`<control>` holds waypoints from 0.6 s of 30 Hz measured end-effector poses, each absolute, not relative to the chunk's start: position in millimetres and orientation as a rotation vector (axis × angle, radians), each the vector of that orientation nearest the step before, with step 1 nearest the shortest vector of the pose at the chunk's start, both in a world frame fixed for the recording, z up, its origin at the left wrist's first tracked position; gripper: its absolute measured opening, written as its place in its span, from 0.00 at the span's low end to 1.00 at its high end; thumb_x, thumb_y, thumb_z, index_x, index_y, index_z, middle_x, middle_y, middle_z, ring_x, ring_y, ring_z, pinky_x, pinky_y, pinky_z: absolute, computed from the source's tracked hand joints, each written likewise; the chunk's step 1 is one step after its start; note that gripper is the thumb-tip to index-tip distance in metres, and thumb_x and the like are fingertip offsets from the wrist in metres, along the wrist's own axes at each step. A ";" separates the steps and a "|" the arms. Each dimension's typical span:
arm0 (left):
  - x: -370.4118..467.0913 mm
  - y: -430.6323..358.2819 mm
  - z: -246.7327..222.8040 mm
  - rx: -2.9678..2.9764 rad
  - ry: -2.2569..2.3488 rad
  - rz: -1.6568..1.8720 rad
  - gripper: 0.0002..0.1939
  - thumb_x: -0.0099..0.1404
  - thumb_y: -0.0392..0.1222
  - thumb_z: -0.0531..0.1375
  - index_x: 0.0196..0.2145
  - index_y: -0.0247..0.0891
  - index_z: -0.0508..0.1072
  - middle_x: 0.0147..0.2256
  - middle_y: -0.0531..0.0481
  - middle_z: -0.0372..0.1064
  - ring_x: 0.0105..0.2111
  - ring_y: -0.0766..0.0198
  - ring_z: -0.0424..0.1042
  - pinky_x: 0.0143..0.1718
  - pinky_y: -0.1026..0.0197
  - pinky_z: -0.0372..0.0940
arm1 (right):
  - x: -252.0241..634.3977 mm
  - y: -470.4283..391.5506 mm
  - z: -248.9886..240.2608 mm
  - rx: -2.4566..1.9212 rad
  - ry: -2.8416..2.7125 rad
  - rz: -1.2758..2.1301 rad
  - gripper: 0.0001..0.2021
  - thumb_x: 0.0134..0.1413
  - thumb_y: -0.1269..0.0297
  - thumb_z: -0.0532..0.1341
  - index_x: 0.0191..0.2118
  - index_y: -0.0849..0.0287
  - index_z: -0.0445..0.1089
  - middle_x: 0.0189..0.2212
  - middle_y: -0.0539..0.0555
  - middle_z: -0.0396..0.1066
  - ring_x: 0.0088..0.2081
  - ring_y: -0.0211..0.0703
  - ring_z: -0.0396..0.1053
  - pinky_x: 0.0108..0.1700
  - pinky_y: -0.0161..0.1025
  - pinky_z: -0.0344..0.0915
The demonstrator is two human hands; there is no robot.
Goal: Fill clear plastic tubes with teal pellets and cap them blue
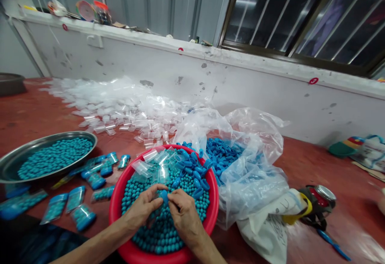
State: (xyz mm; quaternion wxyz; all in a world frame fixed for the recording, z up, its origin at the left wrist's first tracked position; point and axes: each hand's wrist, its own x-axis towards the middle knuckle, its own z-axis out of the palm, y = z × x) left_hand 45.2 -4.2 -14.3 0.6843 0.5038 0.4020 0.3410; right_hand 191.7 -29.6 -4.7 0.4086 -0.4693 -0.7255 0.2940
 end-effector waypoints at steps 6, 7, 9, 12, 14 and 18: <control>45.7 -3.3 -12.6 1.156 0.834 0.732 0.23 0.54 0.50 0.55 0.45 0.38 0.56 0.18 0.62 0.55 0.09 0.76 0.53 0.09 0.73 0.50 | 216.9 -23.6 4.1 -1.179 -1.556 1.237 0.11 0.45 0.68 0.59 0.38 0.58 0.70 0.32 0.51 0.66 0.31 0.37 0.64 0.32 0.34 0.62; 45.9 -3.0 -12.5 1.172 0.825 0.716 0.23 0.54 0.50 0.55 0.45 0.38 0.56 0.19 0.62 0.56 0.10 0.76 0.55 0.09 0.73 0.50 | 222.2 -21.4 5.7 -1.194 -1.487 1.316 0.13 0.42 0.68 0.60 0.38 0.58 0.70 0.31 0.50 0.66 0.28 0.35 0.64 0.29 0.33 0.62; 46.0 -2.6 -12.4 1.198 0.824 0.683 0.22 0.55 0.50 0.54 0.45 0.39 0.56 0.19 0.61 0.57 0.10 0.75 0.57 0.09 0.73 0.49 | 227.4 -16.7 6.8 -1.239 -1.361 1.377 0.15 0.38 0.67 0.62 0.38 0.60 0.69 0.28 0.48 0.67 0.23 0.32 0.61 0.26 0.32 0.60; 45.7 -3.6 -10.6 1.211 0.852 0.664 0.21 0.56 0.50 0.53 0.45 0.39 0.55 0.20 0.61 0.56 0.10 0.75 0.57 0.09 0.73 0.50 | 220.4 -12.8 5.7 -1.272 -1.306 1.332 0.19 0.38 0.66 0.61 0.42 0.60 0.67 0.27 0.49 0.67 0.24 0.36 0.63 0.26 0.34 0.62; 45.4 -5.3 -9.0 1.219 0.861 0.699 0.23 0.56 0.48 0.53 0.48 0.39 0.54 0.21 0.61 0.55 0.11 0.76 0.54 0.10 0.72 0.51 | 210.2 -14.9 5.8 -1.279 -1.430 1.243 0.19 0.44 0.65 0.58 0.47 0.58 0.65 0.32 0.51 0.69 0.32 0.42 0.67 0.32 0.38 0.65; 44.3 -7.0 -9.7 1.243 0.910 0.790 0.26 0.57 0.47 0.52 0.53 0.39 0.52 0.21 0.60 0.56 0.13 0.74 0.54 0.14 0.69 0.54 | 194.6 -27.6 8.9 -1.356 -1.836 0.955 0.19 0.54 0.65 0.50 0.51 0.59 0.62 0.46 0.57 0.66 0.49 0.47 0.62 0.51 0.45 0.56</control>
